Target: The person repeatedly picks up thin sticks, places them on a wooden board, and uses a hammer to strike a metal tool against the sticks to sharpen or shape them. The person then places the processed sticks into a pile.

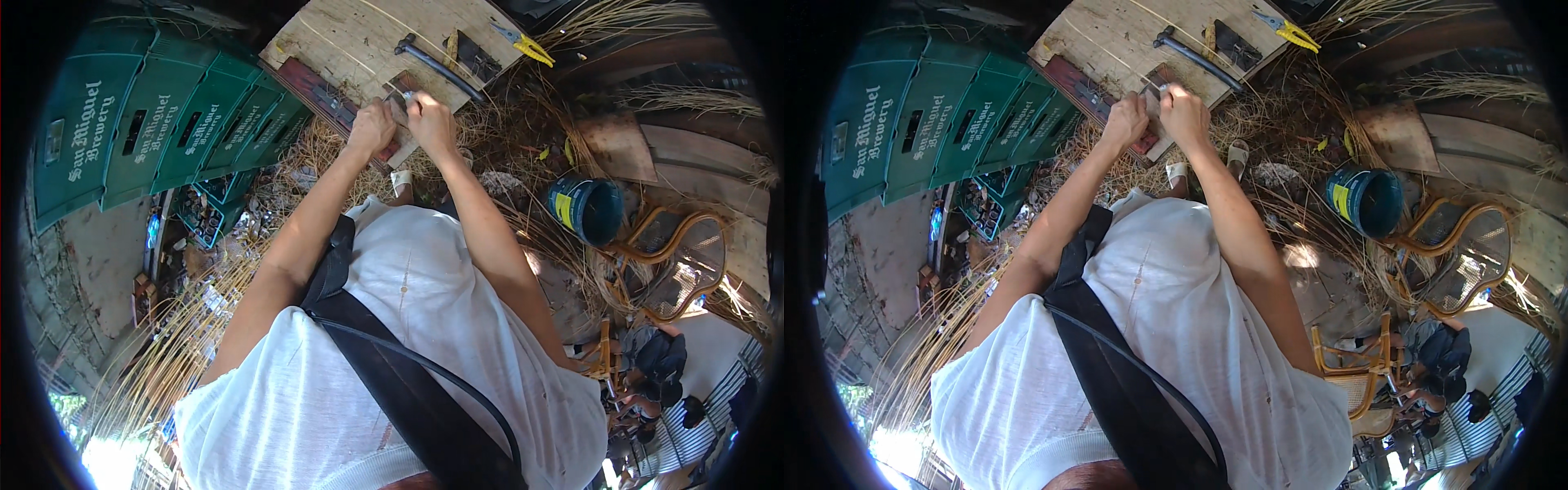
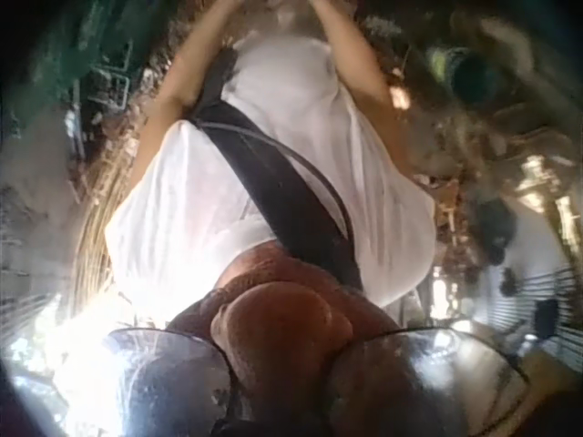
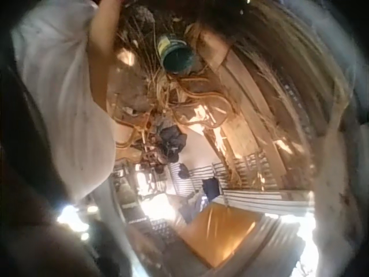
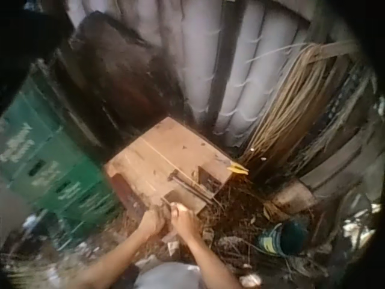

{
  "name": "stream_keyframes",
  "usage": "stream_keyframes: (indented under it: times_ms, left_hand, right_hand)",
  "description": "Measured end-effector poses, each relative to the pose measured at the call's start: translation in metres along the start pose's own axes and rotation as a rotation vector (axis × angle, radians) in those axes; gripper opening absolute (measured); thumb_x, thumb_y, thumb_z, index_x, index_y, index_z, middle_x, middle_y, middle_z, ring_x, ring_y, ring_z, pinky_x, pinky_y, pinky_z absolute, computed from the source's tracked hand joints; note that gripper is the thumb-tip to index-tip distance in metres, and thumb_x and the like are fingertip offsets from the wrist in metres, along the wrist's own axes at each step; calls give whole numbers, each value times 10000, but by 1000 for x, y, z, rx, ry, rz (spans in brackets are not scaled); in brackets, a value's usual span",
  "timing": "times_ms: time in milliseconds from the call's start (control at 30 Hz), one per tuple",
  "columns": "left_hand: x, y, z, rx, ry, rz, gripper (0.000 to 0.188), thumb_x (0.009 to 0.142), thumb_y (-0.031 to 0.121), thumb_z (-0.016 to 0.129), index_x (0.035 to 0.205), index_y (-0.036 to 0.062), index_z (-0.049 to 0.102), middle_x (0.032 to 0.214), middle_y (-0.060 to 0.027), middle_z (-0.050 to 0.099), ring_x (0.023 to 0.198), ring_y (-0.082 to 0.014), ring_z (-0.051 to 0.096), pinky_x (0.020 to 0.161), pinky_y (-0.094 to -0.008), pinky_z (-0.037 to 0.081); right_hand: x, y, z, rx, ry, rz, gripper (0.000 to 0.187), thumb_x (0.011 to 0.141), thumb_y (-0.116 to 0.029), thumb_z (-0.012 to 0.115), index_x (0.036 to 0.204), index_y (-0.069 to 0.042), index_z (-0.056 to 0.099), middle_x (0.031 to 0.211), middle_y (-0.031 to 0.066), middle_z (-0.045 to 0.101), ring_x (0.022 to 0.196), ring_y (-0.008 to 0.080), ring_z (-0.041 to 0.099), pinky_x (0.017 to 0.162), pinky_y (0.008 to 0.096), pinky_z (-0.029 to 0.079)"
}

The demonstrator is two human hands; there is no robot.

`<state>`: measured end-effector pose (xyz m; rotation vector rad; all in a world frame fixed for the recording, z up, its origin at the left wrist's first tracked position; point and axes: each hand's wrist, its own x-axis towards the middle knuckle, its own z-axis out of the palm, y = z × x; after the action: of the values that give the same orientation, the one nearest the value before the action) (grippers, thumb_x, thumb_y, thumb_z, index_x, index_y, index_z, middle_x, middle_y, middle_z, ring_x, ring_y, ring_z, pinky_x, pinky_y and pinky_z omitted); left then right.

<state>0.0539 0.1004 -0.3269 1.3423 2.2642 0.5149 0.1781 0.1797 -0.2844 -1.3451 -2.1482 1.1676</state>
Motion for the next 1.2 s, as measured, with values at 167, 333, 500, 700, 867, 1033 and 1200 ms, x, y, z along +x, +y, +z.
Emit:
stream_keyframes:
  times_ms: [167,333,500,700,867,1033,1200]
  left_hand:
    - [1,14,-19,-40,-36,-88,342,938,259,421,932,-63,537,827,-328,613,842,-467,615,756,-515,503]
    - [6,5,3,2,-114,-77,369,944,282,401,962,-61,537,865,-321,620,871,-458,618,786,-504,504]
    - [18,3,17,175,-200,38,390,956,310,372,1007,-42,532,921,-297,634,885,-415,640,795,-474,515]
    - [15,24,4,219,-218,-34,396,966,301,343,1048,-38,530,947,-269,644,909,-391,643,792,-449,523]
    - [14,17,7,236,-211,-2,382,970,306,346,1017,-25,529,900,-277,642,848,-403,650,741,-472,531]
    - [13,16,20,373,-210,4,333,945,280,378,1031,5,546,927,-255,652,870,-374,660,763,-440,536]
    - [15,42,6,389,-280,-90,327,907,256,413,1066,31,588,1019,-218,652,948,-355,647,833,-410,519]
  right_hand:
    - [41,5,16,-170,-87,139,255,808,-286,574,885,-64,673,841,235,654,838,425,626,773,480,488]
    - [22,7,2,-292,-85,121,250,789,-293,595,846,-65,680,796,222,654,813,406,635,744,469,492]
    - [-9,17,-8,-262,-98,155,234,812,-260,586,872,-45,658,836,228,659,843,399,636,768,472,488]
    - [-9,18,-6,-258,-57,118,158,812,-207,592,872,-67,634,820,185,668,818,376,646,750,465,494]
    - [-14,35,-8,-360,-111,-149,149,842,-203,548,894,-76,607,773,200,657,777,378,647,706,466,498]
    - [-12,34,-12,-336,-142,-1,145,851,-185,540,927,-73,593,813,191,662,804,372,647,717,467,492]
    - [-31,56,-33,-273,-156,181,150,860,-179,520,942,-78,596,823,204,659,810,393,641,716,477,490]
